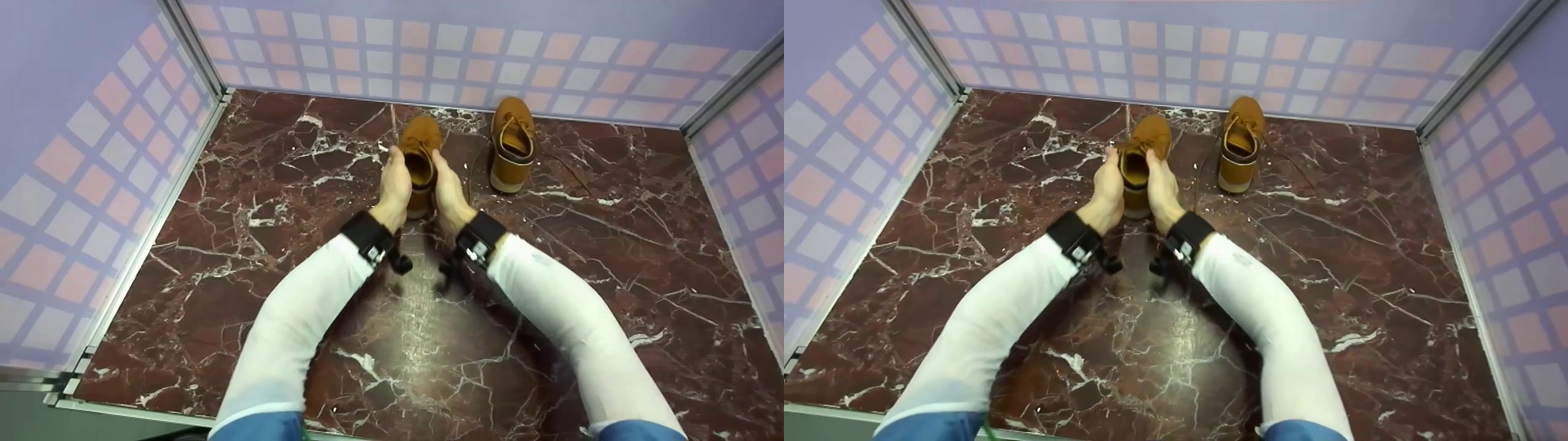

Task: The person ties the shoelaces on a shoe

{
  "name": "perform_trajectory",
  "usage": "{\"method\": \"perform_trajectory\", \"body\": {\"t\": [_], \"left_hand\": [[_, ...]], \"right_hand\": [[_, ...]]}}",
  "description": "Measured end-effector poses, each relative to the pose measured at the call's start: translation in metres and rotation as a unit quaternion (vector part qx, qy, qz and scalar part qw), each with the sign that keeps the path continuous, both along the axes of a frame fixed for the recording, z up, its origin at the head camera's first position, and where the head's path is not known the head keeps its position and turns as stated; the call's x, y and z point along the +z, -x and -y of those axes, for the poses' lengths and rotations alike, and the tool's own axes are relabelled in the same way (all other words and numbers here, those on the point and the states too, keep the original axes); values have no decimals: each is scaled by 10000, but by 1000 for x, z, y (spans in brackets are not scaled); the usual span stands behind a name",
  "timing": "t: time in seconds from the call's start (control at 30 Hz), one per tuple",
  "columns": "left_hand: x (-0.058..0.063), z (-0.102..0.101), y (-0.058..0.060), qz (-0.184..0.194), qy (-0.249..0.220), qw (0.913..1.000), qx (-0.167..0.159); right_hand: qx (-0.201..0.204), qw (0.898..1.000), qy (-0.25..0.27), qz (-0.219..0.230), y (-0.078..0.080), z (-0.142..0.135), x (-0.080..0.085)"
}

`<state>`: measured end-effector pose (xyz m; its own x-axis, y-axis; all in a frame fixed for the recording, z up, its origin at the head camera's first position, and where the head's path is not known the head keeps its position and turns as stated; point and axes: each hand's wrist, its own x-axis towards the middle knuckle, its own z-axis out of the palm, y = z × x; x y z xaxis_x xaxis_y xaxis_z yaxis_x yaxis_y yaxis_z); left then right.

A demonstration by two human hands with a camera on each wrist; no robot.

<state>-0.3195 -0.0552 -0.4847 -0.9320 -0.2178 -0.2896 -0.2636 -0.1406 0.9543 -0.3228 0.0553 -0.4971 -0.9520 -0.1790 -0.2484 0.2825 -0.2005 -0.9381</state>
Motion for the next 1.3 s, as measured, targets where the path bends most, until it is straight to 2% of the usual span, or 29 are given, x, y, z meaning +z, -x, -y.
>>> {"method": "perform_trajectory", "body": {"t": [0.17,0.37,0.5,0.73,0.83,0.93,1.0,1.03,1.1,1.17,1.2,1.27,1.3], "left_hand": [[0,0,30,50,334,9994,9],[2,1,50,154,527,9983,172],[4,3,56,132,679,9974,207],[5,7,65,72,1246,9918,263],[4,8,64,97,1184,9924,307],[4,8,59,126,991,9930,637],[3,7,54,-244,1113,9890,944],[4,6,51,-545,1257,9852,1029],[7,3,46,-1453,1628,9702,1056],[13,-5,41,-2415,1931,9479,763],[17,-11,39,-2724,1985,9402,499],[22,-26,36,-3015,2062,9309,-17],[24,-34,35,-2963,2143,9304,-245]], "right_hand": [[-275,9995,-176,29,30,8,1],[-405,9978,-531,36,50,15,3],[-388,9972,-645,7,57,18,5],[-343,9986,-415,-16,64,23,6],[-218,9996,-151,54,65,24,5],[-21,9998,167,147,62,21,5],[-2,9999,91,114,59,17,7],[-9,10000,-86,0,57,13,9],[-202,9967,-740,-268,55,6,15],[-376,9860,-1457,-716,56,-4,22],[-457,9793,-1736,-938,57,-11,25],[-607,9652,-2200,-1278,61,-25,28],[-651,9585,-2377,-1433,62,-32,29]]}}
